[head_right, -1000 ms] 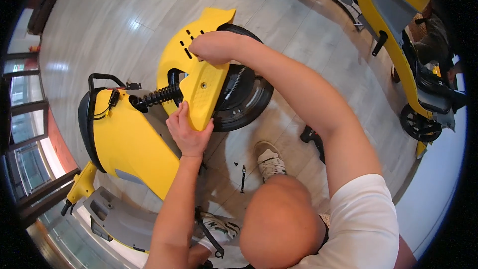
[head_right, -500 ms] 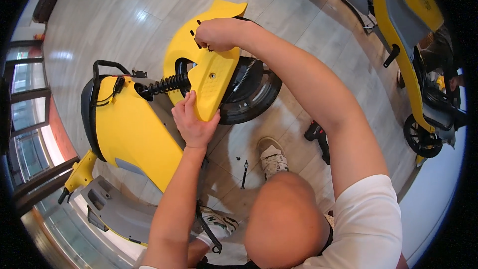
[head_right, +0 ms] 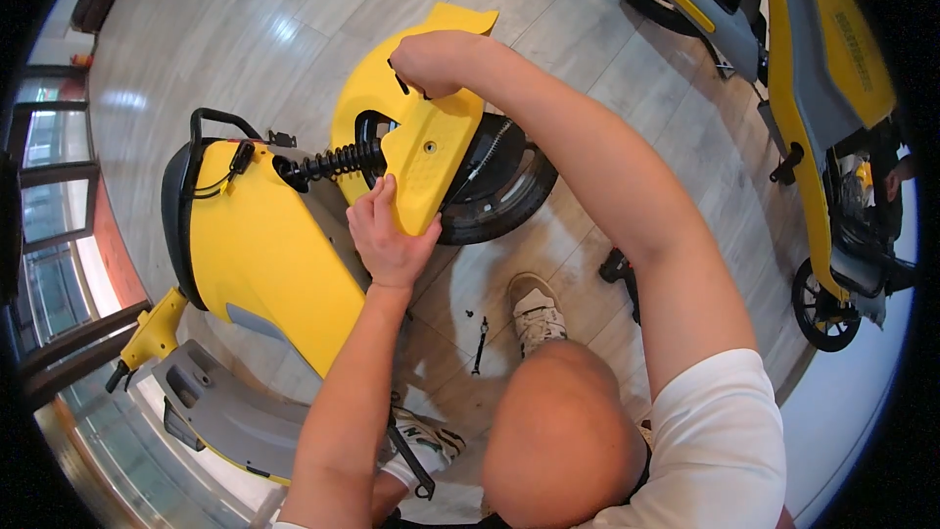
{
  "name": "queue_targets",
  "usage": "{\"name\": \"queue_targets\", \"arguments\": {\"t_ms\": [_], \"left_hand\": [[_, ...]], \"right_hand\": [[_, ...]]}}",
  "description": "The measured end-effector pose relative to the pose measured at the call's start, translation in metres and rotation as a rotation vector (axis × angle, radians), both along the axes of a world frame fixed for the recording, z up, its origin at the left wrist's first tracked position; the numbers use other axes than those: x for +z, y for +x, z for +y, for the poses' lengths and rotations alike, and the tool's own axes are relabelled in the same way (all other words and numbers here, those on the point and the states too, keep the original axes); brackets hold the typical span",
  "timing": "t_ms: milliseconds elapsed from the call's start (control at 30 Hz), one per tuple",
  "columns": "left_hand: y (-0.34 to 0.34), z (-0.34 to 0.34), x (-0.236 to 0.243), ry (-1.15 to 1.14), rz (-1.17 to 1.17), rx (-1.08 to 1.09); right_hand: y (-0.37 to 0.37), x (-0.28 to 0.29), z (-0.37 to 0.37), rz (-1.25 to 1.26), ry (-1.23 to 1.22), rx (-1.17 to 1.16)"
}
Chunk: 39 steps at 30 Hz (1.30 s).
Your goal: Fitting and securing a yellow plastic cover onto the rear wheel assembly of an electric scooter using an electric screwdriver.
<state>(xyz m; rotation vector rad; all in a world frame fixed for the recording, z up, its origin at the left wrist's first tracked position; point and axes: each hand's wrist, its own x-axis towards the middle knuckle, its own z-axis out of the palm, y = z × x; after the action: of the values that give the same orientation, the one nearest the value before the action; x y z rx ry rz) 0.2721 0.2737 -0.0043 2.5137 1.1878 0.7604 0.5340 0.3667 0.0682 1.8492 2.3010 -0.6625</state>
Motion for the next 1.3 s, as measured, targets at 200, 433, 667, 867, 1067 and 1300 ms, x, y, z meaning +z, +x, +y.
{"name": "queue_targets", "arguments": {"t_ms": [200, 433, 667, 867, 1067, 1300], "left_hand": [[-0.002, 0.001, 0.000, 0.015, -0.002, 0.007], [0.000, -0.001, -0.001, 0.004, 0.002, 0.007], [0.000, -0.001, 0.003, -0.015, 0.011, 0.002], [0.000, 0.000, 0.002, -0.010, 0.010, -0.016], [-0.001, 0.000, 0.001, 0.019, 0.037, -0.022], [0.001, -0.001, 0.003, 0.021, 0.035, -0.018]], "right_hand": [[-0.006, 0.002, 0.005, -0.049, -0.008, 0.016], [0.011, -0.010, -0.002, 0.110, 0.019, -0.060], [-0.005, -0.008, -0.014, -0.095, 0.116, 0.115], [0.004, -0.017, -0.022, -0.046, 0.184, 0.096], [0.007, -0.013, -0.023, 0.122, 0.195, 0.029], [0.006, -0.025, -0.020, -0.030, 0.205, 0.160]]}}
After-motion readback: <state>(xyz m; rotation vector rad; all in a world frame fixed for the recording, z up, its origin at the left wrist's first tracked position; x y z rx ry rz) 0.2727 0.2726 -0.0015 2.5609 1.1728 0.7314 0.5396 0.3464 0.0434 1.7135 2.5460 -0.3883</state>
